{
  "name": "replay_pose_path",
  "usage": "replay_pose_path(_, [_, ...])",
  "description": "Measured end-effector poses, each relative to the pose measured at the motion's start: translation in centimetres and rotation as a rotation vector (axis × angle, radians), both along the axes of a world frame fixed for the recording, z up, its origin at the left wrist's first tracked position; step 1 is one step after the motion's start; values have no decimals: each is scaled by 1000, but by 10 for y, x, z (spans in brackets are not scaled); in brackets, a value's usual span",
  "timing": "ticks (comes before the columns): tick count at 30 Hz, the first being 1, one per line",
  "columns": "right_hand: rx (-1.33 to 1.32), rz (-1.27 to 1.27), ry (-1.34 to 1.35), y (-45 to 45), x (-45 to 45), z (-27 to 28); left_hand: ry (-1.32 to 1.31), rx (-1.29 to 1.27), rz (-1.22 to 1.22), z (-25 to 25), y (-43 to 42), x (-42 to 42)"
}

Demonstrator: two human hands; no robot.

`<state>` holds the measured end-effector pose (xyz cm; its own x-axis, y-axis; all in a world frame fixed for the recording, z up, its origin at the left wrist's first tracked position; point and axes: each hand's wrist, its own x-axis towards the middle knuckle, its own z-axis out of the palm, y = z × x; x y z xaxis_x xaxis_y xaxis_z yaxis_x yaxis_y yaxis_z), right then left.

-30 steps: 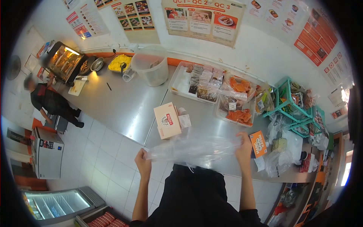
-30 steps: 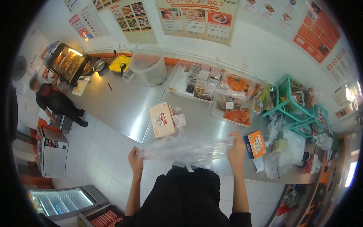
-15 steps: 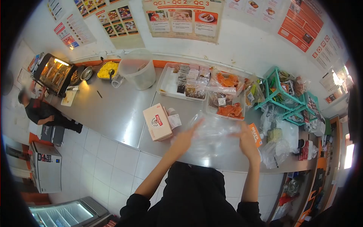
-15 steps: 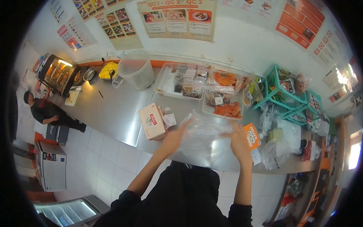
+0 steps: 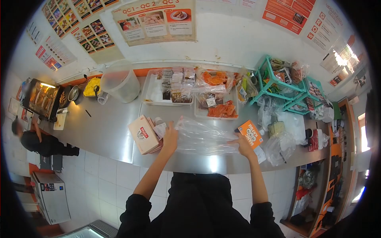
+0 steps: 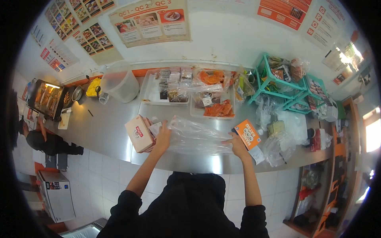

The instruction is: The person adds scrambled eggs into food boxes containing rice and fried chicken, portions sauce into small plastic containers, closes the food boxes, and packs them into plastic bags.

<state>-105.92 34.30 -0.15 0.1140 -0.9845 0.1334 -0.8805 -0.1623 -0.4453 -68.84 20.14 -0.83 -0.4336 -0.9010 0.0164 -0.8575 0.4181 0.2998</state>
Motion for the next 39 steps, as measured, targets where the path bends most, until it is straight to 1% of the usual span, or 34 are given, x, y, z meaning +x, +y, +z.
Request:
replay_pose_path(2, [152, -280, -16, 8, -3, -27, 23, 181, -42, -10, 1, -8])
replay_pose_path(4, [149, -430, -18, 11, 15, -39, 54, 471, -34, -8, 15, -27])
replay_pose_path(5, [149, -507, -19, 12, 26, -42, 17, 431, 19, -12, 21, -31])
replay_pose_path(8, [457, -624, 28, 19, 53, -44, -143, 379, 111, -33, 37, -30])
replay_pose_path(9, [488, -607, 40, 27, 55, -63, -230, 406, 91, -46, 39, -27])
replay_pose_path(10, [513, -588, 54, 33, 54, -99, -313, 430, 71, -59, 39, -25])
replay_pose_path(11, [539, -568, 68, 36, 52, -119, -337, 441, 77, -70, 41, -24])
replay_pose_path(13, [706, -467, 134, 38, 48, -120, -387, 463, 89, -85, 45, -20])
replay_pose_path(14, [791, -413, 168, 39, 48, -117, -365, 397, 62, -83, 48, -17])
replay_pose_path(15, [661, -418, 228, 41, 51, -102, -342, 331, 35, -76, 52, -13])
replay_pose_path(16, [530, -420, 286, 45, 58, -67, -318, 265, 10, -69, 54, -9])
replay_pose_path(17, [398, -421, 342, 46, 65, -34, -233, 206, 42, -64, 56, -9])
replay_pose_path(19, [420, -426, 111, 34, 71, 15, -66, 87, 107, -57, 61, -14])
replay_pose_path(20, [430, -430, -7, 29, 77, 24, -103, 165, 106, -58, 60, -14])
replay_pose_path(22, [295, -267, -47, 18, 104, 23, -175, 321, 104, -61, 55, -14])
replay_pose_path(23, [225, -185, -64, 12, 118, 22, -181, 356, 91, -63, 53, -15])
replay_pose_path(24, [86, -131, -72, 8, 130, 18, -185, 392, 81, -64, 50, -16])
replay_pose_path(25, [13, -181, -12, 4, 137, 15, -189, 426, 74, -64, 48, -16])
replay_pose_path(27, [-133, -280, 96, -8, 154, 15, -95, 301, 24, -56, 50, -15])
replay_pose_path(30, [-155, -460, 129, -8, 167, 30, 68, 63, -114, -31, 59, -8])
replay_pose_path(31, [-119, -476, 40, -10, 174, 38, 132, -26, -174, -20, 61, -3])
replay_pose_path(33, [-53, -508, -137, -17, 190, 53, 315, 43, -262, 16, 63, 14])
replay_pose_path(34, [51, -495, -403, -22, 202, 44, 408, 74, -307, 33, 62, 24])
replay_pose_path(36, [247, -441, -935, -44, 236, 1, 481, 4, -179, 63, 52, 60])
replay_pose_path(37, [424, -431, -1089, -60, 257, -20, 517, -27, -114, 71, 43, 82])
replay_pose_path(38, [603, -416, -1240, -77, 281, -37, 499, -100, 19, 67, 25, 102])
replay_pose_path(39, [673, -459, -1283, -94, 306, -48, 482, -172, 153, 63, 3, 120])
